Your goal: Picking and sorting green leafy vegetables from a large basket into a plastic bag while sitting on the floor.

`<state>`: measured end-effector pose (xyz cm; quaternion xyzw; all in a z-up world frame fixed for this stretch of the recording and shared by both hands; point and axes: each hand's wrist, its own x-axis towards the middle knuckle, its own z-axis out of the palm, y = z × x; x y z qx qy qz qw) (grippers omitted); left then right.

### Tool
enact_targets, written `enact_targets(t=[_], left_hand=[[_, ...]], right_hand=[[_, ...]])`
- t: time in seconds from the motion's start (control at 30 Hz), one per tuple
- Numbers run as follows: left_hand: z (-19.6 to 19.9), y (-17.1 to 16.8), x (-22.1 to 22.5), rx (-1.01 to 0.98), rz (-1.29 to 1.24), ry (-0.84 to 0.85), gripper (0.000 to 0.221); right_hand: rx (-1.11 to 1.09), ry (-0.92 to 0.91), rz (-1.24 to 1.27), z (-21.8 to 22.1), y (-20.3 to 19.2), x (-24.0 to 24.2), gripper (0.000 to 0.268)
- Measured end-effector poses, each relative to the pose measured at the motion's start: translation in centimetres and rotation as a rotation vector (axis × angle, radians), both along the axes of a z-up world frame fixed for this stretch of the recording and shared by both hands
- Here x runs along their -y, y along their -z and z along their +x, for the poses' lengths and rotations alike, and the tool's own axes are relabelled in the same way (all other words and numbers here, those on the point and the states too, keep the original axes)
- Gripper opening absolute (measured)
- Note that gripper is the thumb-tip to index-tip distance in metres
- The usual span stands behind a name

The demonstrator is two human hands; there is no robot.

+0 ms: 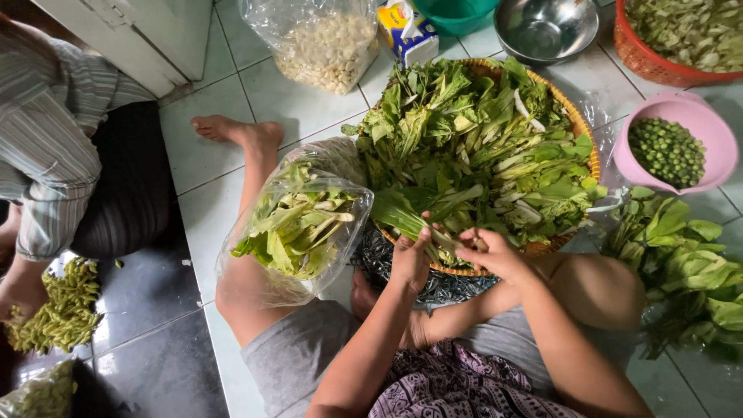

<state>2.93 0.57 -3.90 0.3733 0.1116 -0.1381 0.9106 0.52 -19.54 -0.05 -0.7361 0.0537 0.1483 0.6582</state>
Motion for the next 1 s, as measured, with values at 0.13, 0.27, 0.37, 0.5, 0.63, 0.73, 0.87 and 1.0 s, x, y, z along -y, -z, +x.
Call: enact_targets(t=[0.13, 0.27, 0.37, 0.5, 0.63, 0.73, 0.87, 1.0], left_hand=[[-0.4, 0.4, 0.5, 0.071, 0.124, -0.046, 0.041], [-0.7, 3.2, 0.0, 0.039, 0.083, 0.002, 0.035], [-1.3, 5.5, 0.0, 0.071, 0.161, 0.036, 0.029], [-2.6, 5.0, 0.8, 0.089, 0.363, 0.074, 0.021], [-3.3, 2.8, 1.0, 0.063, 0.384, 0.089, 0.022], [-4.1, 6.7, 1.1, 0.021, 0.386, 0.137, 0.03], [-4.9, 4.2, 1.3, -0.135, 0.114, 0.042, 0.036], [-4.6, 2.3, 1.3, -0.18, 0.129, -0.017, 0.042]], right_hand=[[0.022, -0.01, -0.066, -0.1, -1.1, -0.9, 0.025], [0.083, 0.048, -0.015, 0.0, -1.4, -0.5, 0.021], [0.126, 0.103, 0.034, 0.2, -0.6, -0.4, 0.021], [0.016, 0.057, -0.032, 0.3, 0.4, -0.9, 0.029], [0.007, 0.043, -0.039, -0.1, 1.3, -2.8, 0.044], [-0.045, 0.055, -0.203, 0.2, 4.6, -3.2, 0.042], [-0.052, 0.08, -0.279, 0.5, 4.8, -3.9, 0.032], [-0.101, 0.097, -0.188, 0.1, 3.3, -4.3, 0.034]])
